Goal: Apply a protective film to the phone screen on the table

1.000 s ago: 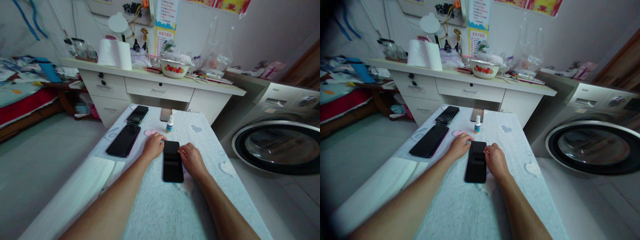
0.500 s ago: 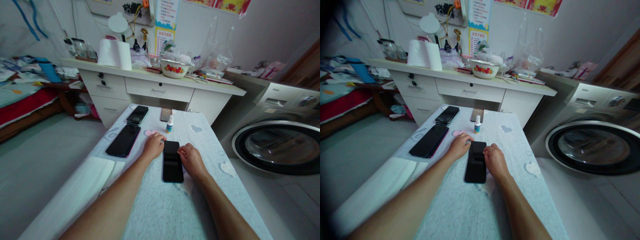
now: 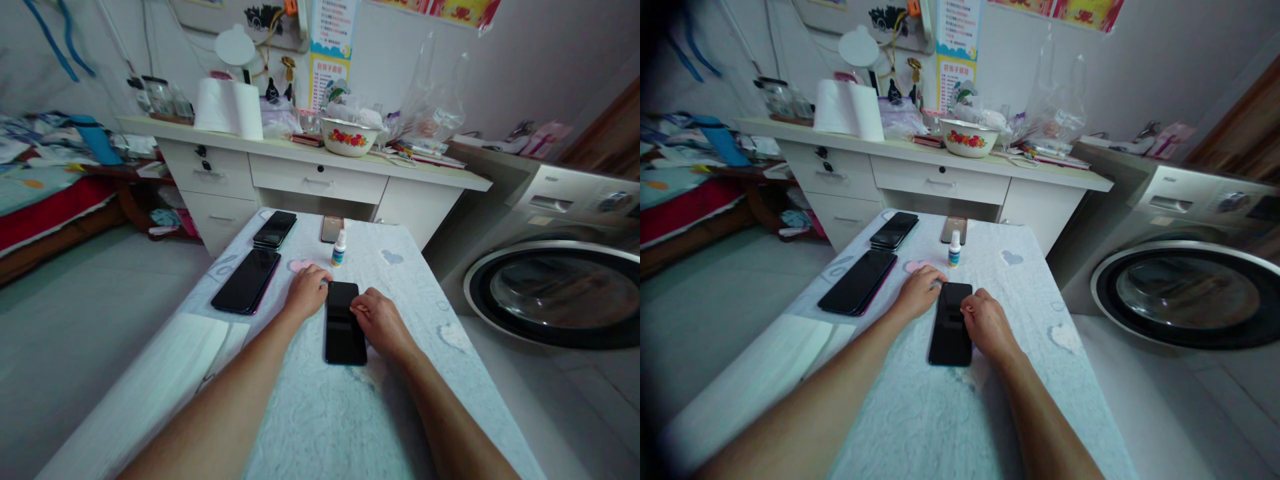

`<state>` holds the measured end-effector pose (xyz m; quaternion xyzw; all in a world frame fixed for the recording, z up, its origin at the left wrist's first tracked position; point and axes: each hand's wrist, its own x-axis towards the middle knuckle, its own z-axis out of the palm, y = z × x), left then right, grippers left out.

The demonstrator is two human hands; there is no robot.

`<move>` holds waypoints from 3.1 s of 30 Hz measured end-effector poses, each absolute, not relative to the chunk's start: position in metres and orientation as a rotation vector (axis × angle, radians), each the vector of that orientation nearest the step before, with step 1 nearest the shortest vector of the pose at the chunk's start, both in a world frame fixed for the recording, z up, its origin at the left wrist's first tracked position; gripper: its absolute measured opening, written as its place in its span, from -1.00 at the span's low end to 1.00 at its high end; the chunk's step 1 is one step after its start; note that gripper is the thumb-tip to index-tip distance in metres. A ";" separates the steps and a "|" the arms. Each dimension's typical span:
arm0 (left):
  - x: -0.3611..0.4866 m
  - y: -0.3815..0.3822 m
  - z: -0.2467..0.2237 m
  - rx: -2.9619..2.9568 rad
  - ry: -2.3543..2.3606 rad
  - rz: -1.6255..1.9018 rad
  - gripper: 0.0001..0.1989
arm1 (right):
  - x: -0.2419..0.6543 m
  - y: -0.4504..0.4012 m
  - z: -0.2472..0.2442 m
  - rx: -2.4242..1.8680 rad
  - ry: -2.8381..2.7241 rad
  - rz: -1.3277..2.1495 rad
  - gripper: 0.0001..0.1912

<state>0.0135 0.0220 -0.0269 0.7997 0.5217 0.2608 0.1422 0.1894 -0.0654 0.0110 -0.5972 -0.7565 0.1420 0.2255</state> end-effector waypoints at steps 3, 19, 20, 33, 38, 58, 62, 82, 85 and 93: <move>0.014 0.021 -0.025 2.306 1.508 0.755 -0.74 | 0.190 -0.066 0.011 -1.625 -2.097 0.391 -0.84; 0.013 0.022 -0.029 2.302 1.494 0.764 -0.73 | 0.193 -0.063 0.010 -1.736 -2.017 0.338 -0.86; 0.013 0.022 -0.029 2.303 1.495 0.763 -0.73 | 0.194 -0.063 0.010 -1.739 -2.009 0.329 -0.86; 0.013 0.020 -0.025 2.301 1.498 0.760 -0.72 | 0.196 -0.061 0.006 -1.747 -1.984 0.309 -0.86; 0.013 0.022 -0.027 2.291 1.502 0.753 -0.73 | 0.194 -0.062 0.009 -1.730 -2.024 0.322 -0.86; 0.013 0.024 -0.031 2.305 1.496 0.769 -0.73 | 0.192 -0.065 0.011 -1.582 -2.125 0.427 -0.86; 0.013 0.023 -0.030 2.308 1.490 0.771 -0.73 | 0.191 -0.066 0.012 -1.567 -2.133 0.434 -0.87; 0.012 0.022 -0.028 2.302 1.489 0.762 -0.71 | 0.193 -0.064 0.013 -1.687 -2.056 0.397 -0.87; 0.013 0.022 -0.027 2.298 1.494 0.760 -0.71 | 0.194 -0.063 0.012 -1.697 -2.042 0.377 -0.87; 0.013 0.021 -0.028 2.304 1.494 0.764 -0.72 | 0.196 -0.062 0.007 -1.746 -1.990 0.325 -0.87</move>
